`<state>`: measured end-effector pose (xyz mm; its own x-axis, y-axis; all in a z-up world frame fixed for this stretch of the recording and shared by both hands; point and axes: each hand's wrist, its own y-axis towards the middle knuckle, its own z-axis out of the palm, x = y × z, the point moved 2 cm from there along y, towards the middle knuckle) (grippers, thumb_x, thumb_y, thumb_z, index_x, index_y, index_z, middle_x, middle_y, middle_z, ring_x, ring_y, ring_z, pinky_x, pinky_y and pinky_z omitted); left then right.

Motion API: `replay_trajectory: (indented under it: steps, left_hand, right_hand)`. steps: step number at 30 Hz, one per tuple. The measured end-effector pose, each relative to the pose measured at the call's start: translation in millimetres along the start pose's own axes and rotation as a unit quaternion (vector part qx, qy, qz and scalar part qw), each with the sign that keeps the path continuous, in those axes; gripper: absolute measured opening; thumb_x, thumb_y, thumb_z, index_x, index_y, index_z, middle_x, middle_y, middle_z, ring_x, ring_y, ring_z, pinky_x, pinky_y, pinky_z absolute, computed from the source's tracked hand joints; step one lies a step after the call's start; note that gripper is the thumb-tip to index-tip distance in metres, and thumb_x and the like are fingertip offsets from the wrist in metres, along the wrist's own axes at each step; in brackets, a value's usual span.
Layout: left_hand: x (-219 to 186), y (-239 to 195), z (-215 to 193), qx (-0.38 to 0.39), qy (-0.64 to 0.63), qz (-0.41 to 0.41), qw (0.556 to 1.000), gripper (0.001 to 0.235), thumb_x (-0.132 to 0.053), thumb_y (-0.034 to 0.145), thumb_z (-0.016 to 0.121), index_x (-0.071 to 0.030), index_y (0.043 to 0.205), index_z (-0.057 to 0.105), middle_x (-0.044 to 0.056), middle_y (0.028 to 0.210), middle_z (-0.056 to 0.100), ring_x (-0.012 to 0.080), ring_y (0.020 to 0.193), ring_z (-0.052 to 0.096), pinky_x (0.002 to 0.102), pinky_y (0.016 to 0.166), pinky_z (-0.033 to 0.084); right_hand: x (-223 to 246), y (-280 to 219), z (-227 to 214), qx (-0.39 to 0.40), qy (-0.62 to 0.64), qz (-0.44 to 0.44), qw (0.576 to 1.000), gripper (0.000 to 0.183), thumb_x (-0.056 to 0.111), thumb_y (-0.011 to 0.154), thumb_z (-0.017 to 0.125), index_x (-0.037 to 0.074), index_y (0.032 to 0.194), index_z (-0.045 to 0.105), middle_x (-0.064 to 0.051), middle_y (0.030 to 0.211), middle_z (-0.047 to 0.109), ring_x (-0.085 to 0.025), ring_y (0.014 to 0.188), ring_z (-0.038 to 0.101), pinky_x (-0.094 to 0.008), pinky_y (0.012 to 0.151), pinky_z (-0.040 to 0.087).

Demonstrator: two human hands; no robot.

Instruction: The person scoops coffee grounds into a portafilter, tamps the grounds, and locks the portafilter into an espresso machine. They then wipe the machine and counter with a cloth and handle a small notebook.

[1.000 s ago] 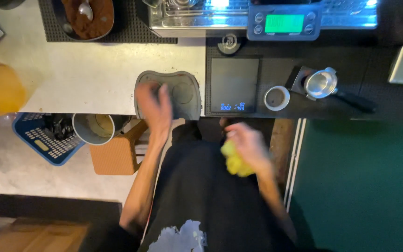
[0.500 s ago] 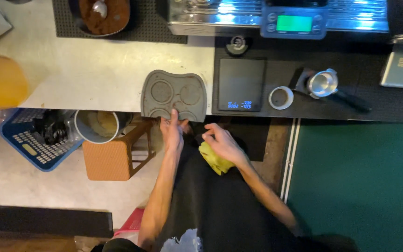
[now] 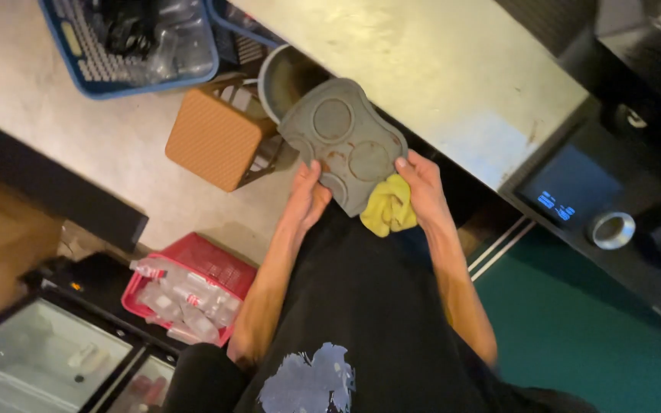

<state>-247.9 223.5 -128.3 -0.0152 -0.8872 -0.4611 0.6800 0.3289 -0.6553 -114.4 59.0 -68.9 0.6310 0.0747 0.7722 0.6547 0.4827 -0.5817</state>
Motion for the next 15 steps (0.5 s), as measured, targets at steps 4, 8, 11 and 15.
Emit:
replay_trajectory:
  steps: [4,8,11,15]
  left_hand:
    - [-99,-28,25,-0.057,0.135,0.014,0.989,0.079,-0.031,0.108,0.056,-0.002,0.165,0.010,0.021,0.141,0.046,0.0197,0.085,0.061,0.048,0.057,0.068]
    - [-124,23,0,-0.030,0.307,0.059,0.949,0.076,-0.037,0.112,0.054,0.006,0.161,0.016,0.029,0.138,0.051,0.0232,0.094,0.070,0.039,0.052,0.067]
    - [-165,49,60,-0.008,0.458,0.016,0.889,0.085,-0.044,0.102,0.068,0.016,0.151,0.033,0.040,0.149,0.040,0.0471,0.089,0.075,0.038,0.027,0.056]
    - [-197,64,82,-0.053,0.620,-0.128,0.773,0.051,-0.042,0.109,0.047,0.001,0.133,0.030,0.008,0.093,0.054,0.0110,0.051,0.059,0.025,0.041,0.054]
  right_hand:
    - [-25,41,28,0.018,0.022,0.092,0.995,0.027,0.018,0.110,0.058,0.000,0.124,0.071,-0.009,0.096,0.076,-0.019,0.081,0.077,-0.034,0.078,0.063]
    - [-35,50,44,-0.028,-0.045,0.112,0.992,0.019,0.016,0.106,0.062,0.002,0.103,0.074,-0.002,0.076,0.068,-0.012,0.058,0.066,-0.024,0.057,0.056]
    - [0,45,71,-0.018,-0.100,0.092,0.990,0.019,0.019,0.106,0.064,0.002,0.103,0.073,-0.006,0.075,0.069,-0.016,0.059,0.069,-0.026,0.054,0.056]
    - [29,45,107,-0.042,-0.108,0.099,0.988,0.036,0.017,0.107,0.062,0.020,0.074,0.047,0.006,0.067,0.048,-0.007,0.058,0.046,-0.027,0.054,0.036]
